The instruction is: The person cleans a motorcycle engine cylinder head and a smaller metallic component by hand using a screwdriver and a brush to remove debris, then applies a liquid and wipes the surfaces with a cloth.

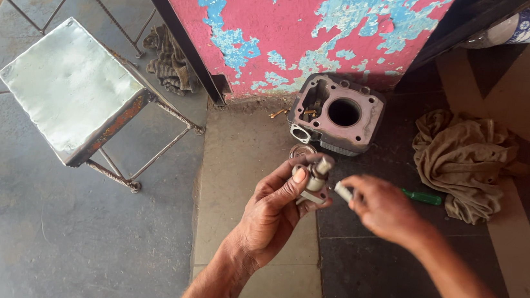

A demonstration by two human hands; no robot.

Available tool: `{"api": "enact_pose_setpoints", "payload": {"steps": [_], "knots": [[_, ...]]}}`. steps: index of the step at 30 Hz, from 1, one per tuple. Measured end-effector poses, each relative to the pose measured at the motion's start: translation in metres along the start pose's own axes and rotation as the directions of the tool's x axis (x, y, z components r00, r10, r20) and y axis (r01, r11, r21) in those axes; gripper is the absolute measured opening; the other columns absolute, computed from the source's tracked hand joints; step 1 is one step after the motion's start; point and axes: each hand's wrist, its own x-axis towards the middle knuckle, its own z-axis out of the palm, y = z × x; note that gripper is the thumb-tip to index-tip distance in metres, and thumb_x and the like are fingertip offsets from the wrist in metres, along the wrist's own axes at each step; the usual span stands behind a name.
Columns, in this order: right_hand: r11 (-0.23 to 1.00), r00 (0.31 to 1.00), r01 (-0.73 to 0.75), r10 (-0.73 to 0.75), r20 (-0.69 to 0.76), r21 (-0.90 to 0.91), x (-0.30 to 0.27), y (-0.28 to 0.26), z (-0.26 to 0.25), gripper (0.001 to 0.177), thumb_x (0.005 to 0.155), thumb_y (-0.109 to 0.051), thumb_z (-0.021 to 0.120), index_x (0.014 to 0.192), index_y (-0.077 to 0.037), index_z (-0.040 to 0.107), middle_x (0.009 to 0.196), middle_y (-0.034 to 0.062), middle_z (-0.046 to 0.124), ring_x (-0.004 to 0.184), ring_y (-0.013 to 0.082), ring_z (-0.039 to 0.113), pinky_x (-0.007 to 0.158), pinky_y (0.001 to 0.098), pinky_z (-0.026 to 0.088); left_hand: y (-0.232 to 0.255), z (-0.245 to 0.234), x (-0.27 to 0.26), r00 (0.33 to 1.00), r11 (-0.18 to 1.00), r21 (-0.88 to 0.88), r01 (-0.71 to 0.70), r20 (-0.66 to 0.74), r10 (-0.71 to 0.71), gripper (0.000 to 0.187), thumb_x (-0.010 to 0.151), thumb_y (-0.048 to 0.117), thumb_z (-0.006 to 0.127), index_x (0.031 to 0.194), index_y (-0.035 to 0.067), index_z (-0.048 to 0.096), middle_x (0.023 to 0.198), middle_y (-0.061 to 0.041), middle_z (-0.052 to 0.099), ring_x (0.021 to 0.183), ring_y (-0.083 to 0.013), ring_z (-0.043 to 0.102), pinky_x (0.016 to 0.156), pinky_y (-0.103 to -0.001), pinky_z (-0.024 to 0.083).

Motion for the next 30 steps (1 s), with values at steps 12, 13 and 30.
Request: {"api": "enact_pose_setpoints", "payload": {"steps": [12, 13, 30], "knots": [[0.642, 0.983, 0.099, 0.058, -0.177, 0.761, -0.027, -0.010, -0.058, 0.020, 0.104, -0.018, 0.068, 0.100, 0.001, 0.070, 0.070, 0.0077, 0.054, 0.053, 0.0134, 0.044, 0.041, 0.0294, 0.035, -0.013, -0.005, 0.007, 0.991, 0.984, -0.147, 0.098, -0.071, -0.110, 0.049, 0.112, 0.032, 0.041, 0.142, -0.006, 0.053, 0.107, -0.013, 0.067, 0.093, -0.0192, 0.066, 0.082, -0.031, 0.056], [0.638, 0.984, 0.089, 0.063, -0.167, 0.765, -0.029, -0.016, -0.059, 0.019, 0.102, -0.019, 0.066, 0.103, -0.001, 0.072, 0.072, 0.0059, 0.057, 0.055, 0.0113, 0.046, 0.043, 0.0274, 0.037, -0.013, -0.005, 0.007, 0.992, 0.984, -0.150, 0.100, -0.055, -0.109, 0.049, 0.113, 0.032, 0.040, 0.142, -0.006, 0.053, 0.107, -0.014, 0.068, 0.093, -0.0194, 0.066, 0.081, -0.031, 0.056], [0.692, 0.980, 0.099, 0.056, -0.190, 0.715, -0.042, -0.043, -0.064, 0.029, 0.096, -0.014, 0.062, 0.121, -0.005, 0.072, 0.085, 0.0113, 0.069, 0.059, 0.0079, 0.052, 0.044, 0.0248, 0.039, -0.002, 0.002, 0.003, 0.993, 0.982, -0.150, 0.117, 0.029, -0.114, 0.046, 0.114, 0.033, 0.037, 0.131, -0.003, 0.061, 0.099, -0.011, 0.067, 0.086, -0.0177, 0.061, 0.074, -0.027, 0.048]]}}
